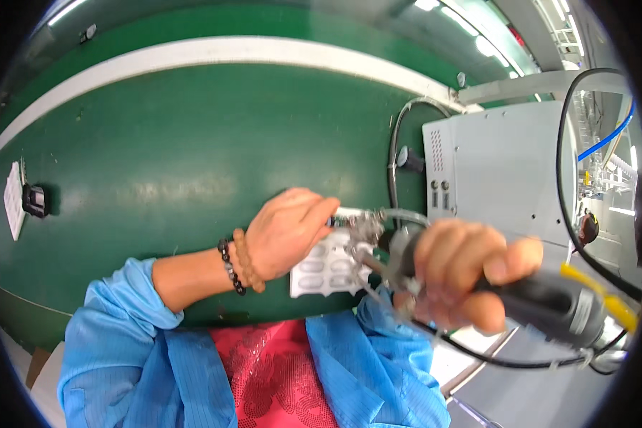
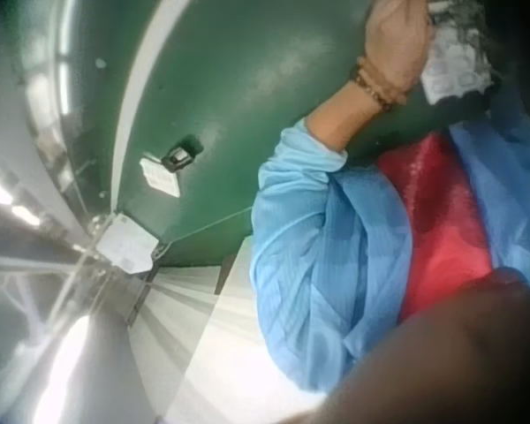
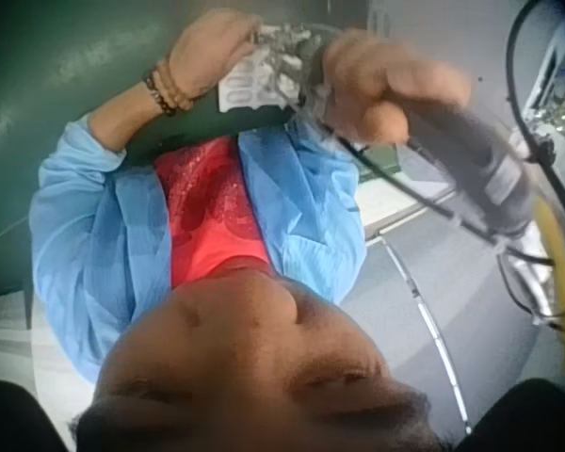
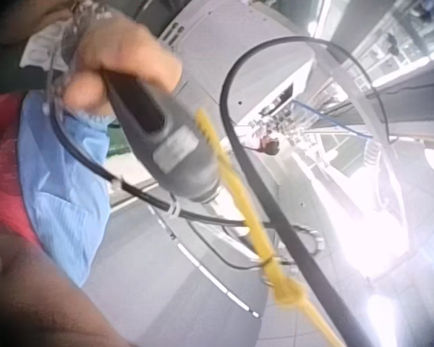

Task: The person uses a soldering iron to apply heat to small electronic components held in a white foam tray. They repeatedly pick up components, solder them, and place them on the green workbench. The person also wipes the soldering iron tip on a white cloth during the process.

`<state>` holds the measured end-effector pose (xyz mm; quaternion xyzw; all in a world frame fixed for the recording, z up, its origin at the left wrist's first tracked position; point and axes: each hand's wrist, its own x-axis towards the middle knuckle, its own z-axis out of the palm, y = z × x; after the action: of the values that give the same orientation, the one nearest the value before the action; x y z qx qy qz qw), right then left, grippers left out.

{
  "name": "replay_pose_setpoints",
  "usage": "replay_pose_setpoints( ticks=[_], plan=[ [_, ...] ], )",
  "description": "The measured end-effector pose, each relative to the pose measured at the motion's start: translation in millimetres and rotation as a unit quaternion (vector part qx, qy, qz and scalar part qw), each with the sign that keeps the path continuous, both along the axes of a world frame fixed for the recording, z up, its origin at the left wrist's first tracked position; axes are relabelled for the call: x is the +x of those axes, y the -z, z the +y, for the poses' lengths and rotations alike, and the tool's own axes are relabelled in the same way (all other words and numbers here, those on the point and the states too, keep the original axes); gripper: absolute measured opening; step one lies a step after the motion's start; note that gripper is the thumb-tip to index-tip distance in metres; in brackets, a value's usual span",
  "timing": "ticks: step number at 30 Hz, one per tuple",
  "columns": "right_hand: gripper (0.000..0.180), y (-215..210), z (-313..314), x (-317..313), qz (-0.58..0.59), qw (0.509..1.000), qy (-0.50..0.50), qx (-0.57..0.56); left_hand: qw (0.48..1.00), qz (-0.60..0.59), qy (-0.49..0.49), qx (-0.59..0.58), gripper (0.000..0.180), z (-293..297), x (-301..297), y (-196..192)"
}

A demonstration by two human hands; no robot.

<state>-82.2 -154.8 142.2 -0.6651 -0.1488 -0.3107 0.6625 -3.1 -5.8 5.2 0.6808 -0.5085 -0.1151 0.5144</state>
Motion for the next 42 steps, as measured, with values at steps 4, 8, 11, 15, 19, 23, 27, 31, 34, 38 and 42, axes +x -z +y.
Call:
replay_pose_setpoints(
  ticks=[4,8,11,15,19,23,27,31,34,38,42],
  plan=[
    [0.039,-25.0,-13.4,-44.6,-0.113,0.993,-0.006,0.029,0.999,-0.037,-0.009,-0.015,0.034,1.3,1.2,2.2],
    [0.037,-32.7,-11.9,-61.1,-0.091,0.993,0.07,0.005,1.0,0.005,-0.006,0.007,0.028,-0.9,2.6,-2.1],
    [0.038,-26.1,-14.5,-63.7,-0.119,0.991,0.058,0.024,0.994,0.11,-0.007,0.005,0.026,-5.3,7.0,-11.2],
    [0.039,-18.5,-20.9,-62.0,-0.134,0.99,0.043,0.028,0.982,0.175,-0.024,0.068,0.026,3.4,41.4,-30.6],
    [0.038,-15.2,-22.4,-59.8,-0.131,0.99,0.049,0.026,0.978,0.169,-0.088,0.084,0.026,-16.9,118.3,-39.2],
    [0.038,-24.7,-27.7,-66.3,-0.096,0.995,0.033,0.019,0.916,-0.292,-0.272,0.05,0.031,-59.7,216.6,-26.1],
    [0.038,-23.4,-30.4,-65.2,-0.081,0.995,0.054,0.006,0.934,-0.313,-0.169,-0.028,0.03,-154.3,212.5,-33.3],
    [0.037,-27.0,-42.6,-53.8,-0.081,0.997,0.003,-0.01,0.969,-0.245,0.004,-0.033,0.032,-269.4,181.6,-2.9],
    [0.036,-28.5,-58.1,-58.2,-0.052,0.998,-0.012,-0.018,0.964,-0.253,0.076,0.012,0.032,-355.7,164.6,5.3],
    [0.036,-34.4,-57.9,-56.7,-0.033,0.999,0.026,-0.009,0.941,-0.303,0.084,0.123,0.03,-413.5,149.6,-8.7],
    [0.036,-25.7,-60.2,-55.3,-0.056,0.998,0.042,0.0,0.912,-0.37,0.05,0.17,0.021,-432.0,147.4,-1.5]
  ],
)
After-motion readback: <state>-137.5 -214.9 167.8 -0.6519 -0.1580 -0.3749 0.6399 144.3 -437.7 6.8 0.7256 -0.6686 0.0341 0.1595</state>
